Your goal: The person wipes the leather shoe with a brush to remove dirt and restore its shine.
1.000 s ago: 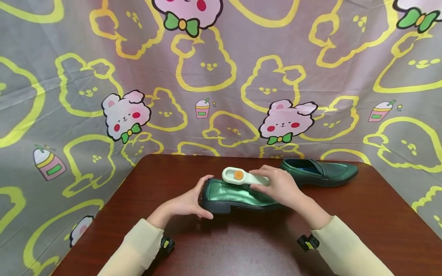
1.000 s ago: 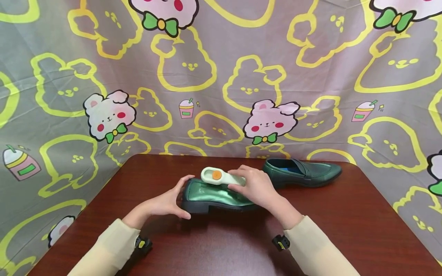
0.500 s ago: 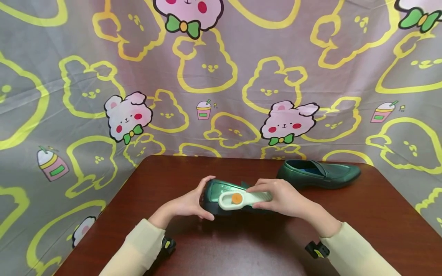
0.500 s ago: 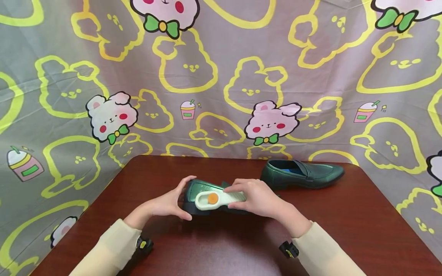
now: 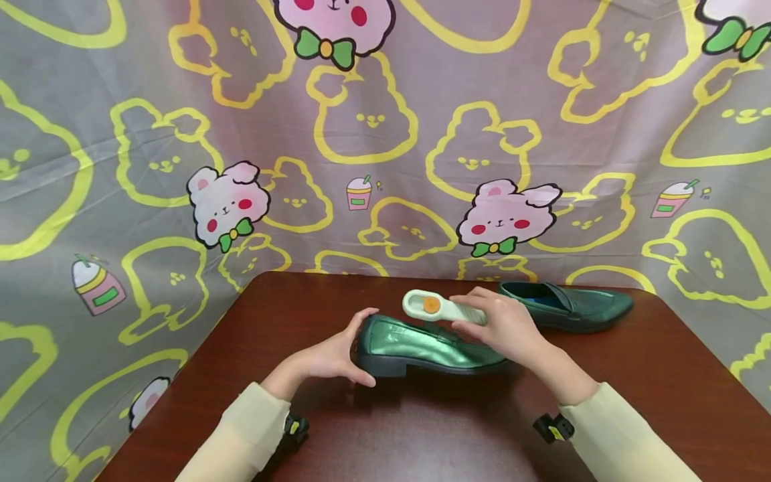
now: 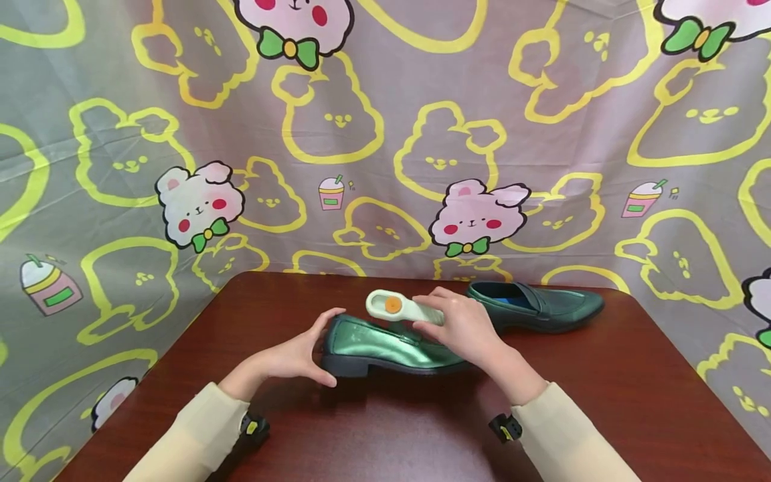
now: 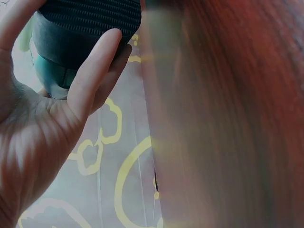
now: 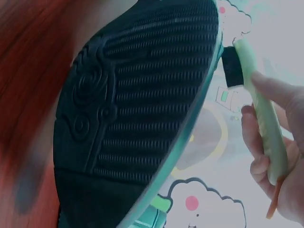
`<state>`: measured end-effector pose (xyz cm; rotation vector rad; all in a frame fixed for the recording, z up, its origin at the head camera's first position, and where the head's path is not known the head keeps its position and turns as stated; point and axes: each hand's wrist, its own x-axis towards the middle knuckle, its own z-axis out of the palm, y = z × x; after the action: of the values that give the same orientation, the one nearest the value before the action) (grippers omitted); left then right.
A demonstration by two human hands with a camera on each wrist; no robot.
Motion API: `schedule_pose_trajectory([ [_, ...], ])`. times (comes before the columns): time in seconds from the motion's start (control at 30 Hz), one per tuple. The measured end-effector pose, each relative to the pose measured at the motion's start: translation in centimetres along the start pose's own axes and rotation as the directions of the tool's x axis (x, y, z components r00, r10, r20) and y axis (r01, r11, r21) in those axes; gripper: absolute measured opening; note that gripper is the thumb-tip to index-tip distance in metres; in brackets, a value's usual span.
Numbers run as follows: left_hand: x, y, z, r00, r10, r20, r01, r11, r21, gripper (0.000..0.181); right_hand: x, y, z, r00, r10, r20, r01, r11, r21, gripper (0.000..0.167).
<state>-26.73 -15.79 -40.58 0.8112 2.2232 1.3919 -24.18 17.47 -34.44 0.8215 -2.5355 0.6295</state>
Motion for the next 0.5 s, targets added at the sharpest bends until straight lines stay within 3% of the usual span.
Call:
schedule_pose_trajectory([
  [0.1, 0.0, 0.0, 0.1, 1.0, -0.005, -0.003, 0.005, 1.0, 0.006, 0.113, -0.2, 0.2, -0.2, 1.0, -0.003, -0.011, 0.003, 1.0, 0.007, 0.04],
  [0.27, 0.0, 0.1, 0.1, 1.0, -0.014, -0.011, 0.014, 1.0, 0.011, 0.113, -0.6, -0.1, -0.3, 0.995, -0.078, 0.066, 0.071, 0.993, 0.093, 0.042],
  [0.5, 0.2, 0.2, 0.1, 1.0, -0.002, -0.011, 0.002, 1.0, 0.005, 0.113, -0.8, -0.9, -0.1, 0.963, -0.183, 0.196, 0.147, 0.972, 0.184, 0.038],
])
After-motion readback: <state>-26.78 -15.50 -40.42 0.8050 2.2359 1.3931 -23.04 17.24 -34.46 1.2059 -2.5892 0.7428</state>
